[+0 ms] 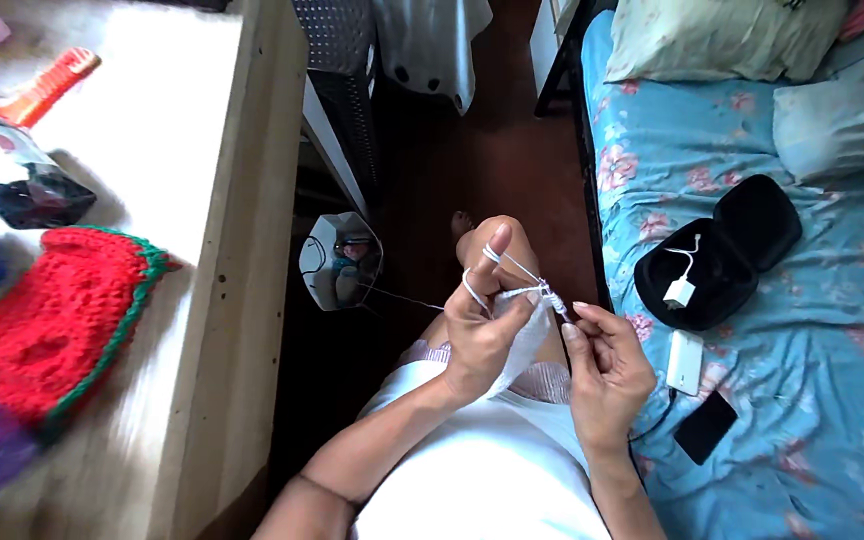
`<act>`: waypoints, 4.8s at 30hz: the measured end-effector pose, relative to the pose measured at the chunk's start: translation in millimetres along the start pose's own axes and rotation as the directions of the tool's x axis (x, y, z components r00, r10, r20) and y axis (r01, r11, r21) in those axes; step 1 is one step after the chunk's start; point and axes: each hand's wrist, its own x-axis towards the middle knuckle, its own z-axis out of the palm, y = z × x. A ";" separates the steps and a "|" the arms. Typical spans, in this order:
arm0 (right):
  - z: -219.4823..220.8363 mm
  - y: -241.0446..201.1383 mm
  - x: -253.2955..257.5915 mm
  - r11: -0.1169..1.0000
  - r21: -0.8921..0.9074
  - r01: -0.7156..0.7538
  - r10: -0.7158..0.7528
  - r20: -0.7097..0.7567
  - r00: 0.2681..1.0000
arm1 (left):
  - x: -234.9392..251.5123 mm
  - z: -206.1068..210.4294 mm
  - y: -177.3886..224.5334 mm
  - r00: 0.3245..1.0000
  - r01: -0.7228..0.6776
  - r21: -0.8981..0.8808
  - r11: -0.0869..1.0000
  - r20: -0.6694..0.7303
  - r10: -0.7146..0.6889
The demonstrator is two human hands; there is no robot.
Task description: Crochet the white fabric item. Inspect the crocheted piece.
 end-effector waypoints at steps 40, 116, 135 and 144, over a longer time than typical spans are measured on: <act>-4.0 0.5 -6.0 0.774 -0.550 0.314 -0.341 0.055 0.938 | 17.6 -19.7 17.4 0.944 0.323 -0.062 0.945 0.094 -0.316; -27.1 25.3 13.2 0.738 0.516 -0.434 0.283 0.348 0.894 | 52.4 -96.4 34.1 0.678 0.002 0.651 0.759 0.557 -0.480; -22.7 17.2 12.3 0.751 0.487 -0.447 0.196 0.481 0.854 | 46.8 -76.3 44.0 0.754 0.006 -0.005 1.000 0.657 -0.001; -10.5 10.2 0.0 0.934 0.278 -0.224 0.149 0.267 0.952 | 23.8 -26.9 17.7 0.880 0.191 0.147 0.971 0.413 -0.235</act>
